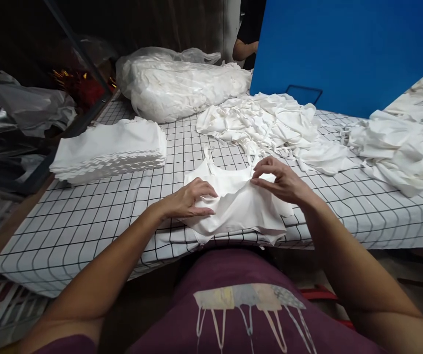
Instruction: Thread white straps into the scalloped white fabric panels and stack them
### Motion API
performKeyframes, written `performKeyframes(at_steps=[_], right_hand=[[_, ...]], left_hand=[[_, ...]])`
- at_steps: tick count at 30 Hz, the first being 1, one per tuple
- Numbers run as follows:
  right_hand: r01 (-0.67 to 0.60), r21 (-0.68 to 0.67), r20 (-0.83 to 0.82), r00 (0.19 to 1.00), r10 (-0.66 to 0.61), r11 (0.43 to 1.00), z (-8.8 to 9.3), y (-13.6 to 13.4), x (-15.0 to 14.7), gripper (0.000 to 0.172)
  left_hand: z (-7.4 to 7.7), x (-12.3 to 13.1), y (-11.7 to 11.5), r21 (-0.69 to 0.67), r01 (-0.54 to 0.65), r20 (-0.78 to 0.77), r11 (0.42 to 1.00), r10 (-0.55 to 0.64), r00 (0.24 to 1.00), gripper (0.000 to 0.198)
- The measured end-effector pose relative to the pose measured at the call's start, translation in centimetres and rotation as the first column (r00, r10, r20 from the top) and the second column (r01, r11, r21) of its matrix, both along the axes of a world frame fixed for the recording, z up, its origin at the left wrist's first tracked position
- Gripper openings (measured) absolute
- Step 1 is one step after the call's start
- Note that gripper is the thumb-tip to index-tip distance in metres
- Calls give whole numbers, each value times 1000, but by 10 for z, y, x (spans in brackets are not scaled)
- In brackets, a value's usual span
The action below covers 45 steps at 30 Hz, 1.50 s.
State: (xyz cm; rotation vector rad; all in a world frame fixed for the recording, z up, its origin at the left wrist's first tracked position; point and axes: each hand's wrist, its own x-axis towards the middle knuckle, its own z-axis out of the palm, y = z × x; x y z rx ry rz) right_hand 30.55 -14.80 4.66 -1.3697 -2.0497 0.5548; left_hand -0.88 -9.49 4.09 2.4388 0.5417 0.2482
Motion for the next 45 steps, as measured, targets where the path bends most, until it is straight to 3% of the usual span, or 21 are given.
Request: performKeyframes(at_steps=[2, 5, 9, 12, 15, 19, 22, 24, 28, 31, 34, 38, 41, 43, 45], right_hand=[[40, -7, -56, 998, -40, 999, 2, -1, 8, 25], [-25, -156, -268, 963, -18, 987, -9, -5, 17, 25], [-26, -325, -578, 797, -177, 945, -45, -11, 28, 29], [49, -386, -672, 669, -317, 921, -65, -18, 34, 32], [74, -403, -621, 710, -332, 912, -65, -27, 37, 30], [19, -414, -584, 761, -282, 910, -48, -35, 36, 30], [-34, -348, -588, 786, -191, 937, -29, -35, 24, 30], [-107, -286, -580, 810, -83, 952, -11, -30, 8, 30], [-234, -140, -519, 845, 130, 962, 27, -14, -30, 29], [-294, -102, -595, 783, 178, 950, 48, -3, -46, 27], [-482, -162, -722, 653, 230, 861, 58, 4, -49, 27], [-729, -234, -745, 560, 364, 643, 58, 8, -51, 31], [-831, -278, -743, 504, 440, 482, 52, 14, -53, 23], [-868, -254, -756, 454, 472, 427, 48, 19, -51, 21], [-887, -236, -747, 427, 509, 396, 46, 24, -46, 21]], left_hand=[[-2, 7, 4, -41, 29, 11, 999, -29, 1000, 40], [-6, 13, 8, -163, 17, -14, 987, -20, 1000, 34], [-14, 10, 10, -267, -18, -26, 964, 11, 1000, 36], [-23, 2, 8, -260, -29, 32, 965, 39, 999, 37], [-30, -5, 5, -226, -86, 46, 970, 99, 994, 39], [-30, -10, 3, -179, -184, 36, 967, 193, 981, 39], [-15, 1, 0, -182, -289, 78, 940, 307, 949, 41], [3, 20, -4, -295, -310, 157, 904, 366, 918, 42], [45, 63, -14, -556, -129, 206, 821, 287, 936, 39], [74, 73, -17, -625, -89, 147, 776, 229, 962, 38], [95, 62, -16, -695, -30, 203, 719, 235, 951, 36], [114, 40, -15, -726, -33, 253, 687, 311, 916, 37], [126, 26, -14, -631, -91, 328, 771, 371, 869, 39], [135, 17, -13, -524, -78, 435, 848, 345, 832, 40], [145, 8, -11, -441, 15, 572, 898, 268, 775, 41]])
